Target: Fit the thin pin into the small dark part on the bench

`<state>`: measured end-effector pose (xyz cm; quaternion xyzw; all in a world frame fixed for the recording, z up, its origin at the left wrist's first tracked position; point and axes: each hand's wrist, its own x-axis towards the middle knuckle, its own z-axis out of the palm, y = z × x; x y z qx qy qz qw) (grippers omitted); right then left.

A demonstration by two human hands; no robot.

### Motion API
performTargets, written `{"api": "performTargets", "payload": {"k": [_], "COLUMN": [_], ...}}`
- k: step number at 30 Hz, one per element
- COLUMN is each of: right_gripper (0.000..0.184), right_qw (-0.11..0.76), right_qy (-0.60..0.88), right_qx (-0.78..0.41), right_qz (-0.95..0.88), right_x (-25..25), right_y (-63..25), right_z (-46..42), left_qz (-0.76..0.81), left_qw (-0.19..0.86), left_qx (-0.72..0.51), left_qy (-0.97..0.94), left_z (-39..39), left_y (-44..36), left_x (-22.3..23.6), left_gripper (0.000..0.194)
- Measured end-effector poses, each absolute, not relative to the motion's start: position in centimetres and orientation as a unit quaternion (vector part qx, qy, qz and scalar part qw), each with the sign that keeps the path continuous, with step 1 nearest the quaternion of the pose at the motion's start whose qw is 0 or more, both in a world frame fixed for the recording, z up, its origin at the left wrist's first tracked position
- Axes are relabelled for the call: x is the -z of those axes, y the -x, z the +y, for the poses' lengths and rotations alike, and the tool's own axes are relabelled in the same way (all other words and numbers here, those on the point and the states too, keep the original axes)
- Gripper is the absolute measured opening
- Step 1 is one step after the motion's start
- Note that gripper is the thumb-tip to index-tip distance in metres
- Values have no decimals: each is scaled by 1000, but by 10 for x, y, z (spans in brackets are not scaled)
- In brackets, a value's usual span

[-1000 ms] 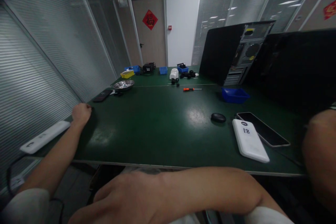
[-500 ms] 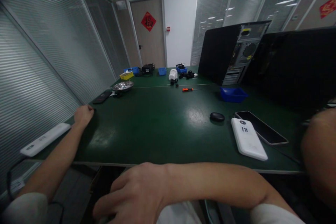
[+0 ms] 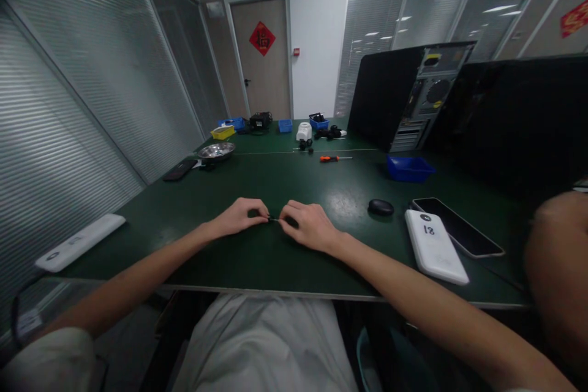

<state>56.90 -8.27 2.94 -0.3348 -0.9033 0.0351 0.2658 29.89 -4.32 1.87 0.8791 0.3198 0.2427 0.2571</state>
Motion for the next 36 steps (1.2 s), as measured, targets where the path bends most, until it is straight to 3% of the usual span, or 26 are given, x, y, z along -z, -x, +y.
{"api": "performTargets", "payload": {"k": [10, 22, 32, 36], "right_gripper": [10, 10, 12, 12], "right_qw": [260, 238, 289, 270], "right_qy": [367, 369, 364, 364], "right_qx": [-92, -94, -97, -88], "right_qz": [-888, -893, -880, -887], "right_x": [-13, -15, -12, -13], "right_y": [-574, -572, -568, -566], "right_z": [-71, -72, -75, -76], "left_qz": [348, 332, 343, 337], "left_qw": [248, 257, 301, 284], "left_qx": [-259, -280, -325, -313], "left_qy": [-866, -864, -828, -841], "left_z": [-58, -60, -56, -58], "left_y": [-314, -314, -315, -314], "left_x": [-12, -12, -11, -12], "left_gripper": [30, 26, 25, 25]}}
